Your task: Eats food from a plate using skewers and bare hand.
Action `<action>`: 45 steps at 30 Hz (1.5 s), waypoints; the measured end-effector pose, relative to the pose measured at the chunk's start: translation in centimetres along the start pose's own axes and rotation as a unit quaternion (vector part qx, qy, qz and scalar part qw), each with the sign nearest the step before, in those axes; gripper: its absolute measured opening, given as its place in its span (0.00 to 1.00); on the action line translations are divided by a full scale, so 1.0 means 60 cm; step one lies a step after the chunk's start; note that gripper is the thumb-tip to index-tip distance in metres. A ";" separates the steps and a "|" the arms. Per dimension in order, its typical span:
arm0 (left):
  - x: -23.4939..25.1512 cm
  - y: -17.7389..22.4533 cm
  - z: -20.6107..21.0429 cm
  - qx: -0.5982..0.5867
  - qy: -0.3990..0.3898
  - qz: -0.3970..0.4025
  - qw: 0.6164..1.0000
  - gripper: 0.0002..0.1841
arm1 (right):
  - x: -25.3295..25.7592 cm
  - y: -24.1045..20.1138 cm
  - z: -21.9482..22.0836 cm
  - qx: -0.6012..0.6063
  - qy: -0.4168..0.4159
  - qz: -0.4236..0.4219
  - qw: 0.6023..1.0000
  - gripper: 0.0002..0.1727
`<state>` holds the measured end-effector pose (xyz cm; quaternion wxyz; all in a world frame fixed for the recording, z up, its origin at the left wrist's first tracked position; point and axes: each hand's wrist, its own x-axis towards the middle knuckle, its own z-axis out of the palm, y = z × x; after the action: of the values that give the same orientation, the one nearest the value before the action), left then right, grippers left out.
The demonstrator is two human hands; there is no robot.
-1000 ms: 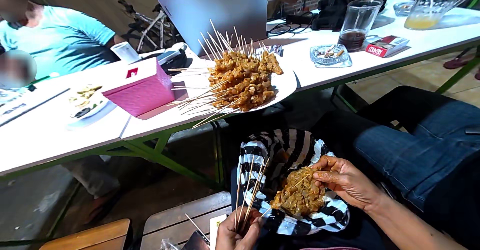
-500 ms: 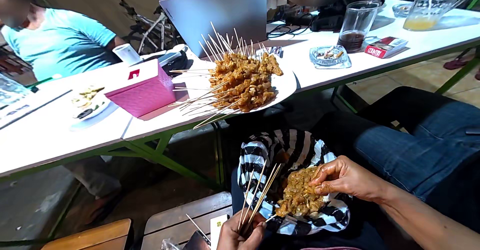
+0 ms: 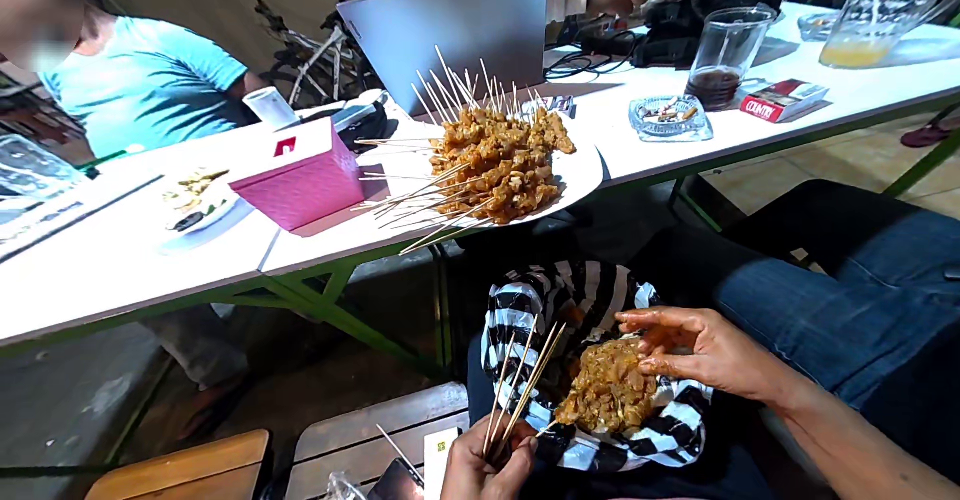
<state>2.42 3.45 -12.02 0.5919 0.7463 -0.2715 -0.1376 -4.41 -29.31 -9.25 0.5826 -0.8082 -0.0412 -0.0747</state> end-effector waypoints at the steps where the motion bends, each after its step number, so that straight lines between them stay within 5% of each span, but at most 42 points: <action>1: 0.001 0.001 0.001 0.002 0.004 0.000 1.000 0.03 | -0.002 0.003 0.000 -0.058 0.027 -0.027 0.998 0.27; 6: 0.006 0.003 0.002 0.004 0.013 0.020 1.000 0.04 | -0.011 0.004 0.030 -0.224 0.080 -0.142 0.961 0.16; 16: 0.009 0.020 -0.005 0.002 -0.005 0.027 1.000 0.04 | -0.006 0.004 0.028 0.039 0.009 -0.075 0.996 0.06; 22: 0.036 0.036 -0.034 0.048 0.016 0.073 0.996 0.04 | -0.007 0.007 0.015 0.054 0.048 -0.029 0.997 0.27; 26: 0.135 0.118 -0.100 0.188 0.087 0.207 0.956 0.09 | 0.000 0.004 0.013 0.022 0.123 -0.040 0.991 0.18; 32: 0.341 0.253 -0.146 0.378 0.194 0.323 0.846 0.07 | 0.012 0.003 0.042 -0.030 0.115 -0.075 0.990 0.13; 37: 0.419 0.241 -0.189 0.473 0.096 0.185 0.856 0.12 | 0.003 0.018 0.041 -0.039 0.108 -0.079 0.990 0.13; 45: 0.300 0.238 -0.236 0.390 0.226 0.170 0.876 0.20 | -0.005 0.031 0.010 -0.143 0.076 -0.028 0.986 0.13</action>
<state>21.09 2.49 7.46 0.3123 0.8699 -0.2842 0.2548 -4.40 -29.32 -11.21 0.4598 -0.8739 -0.0080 -0.1573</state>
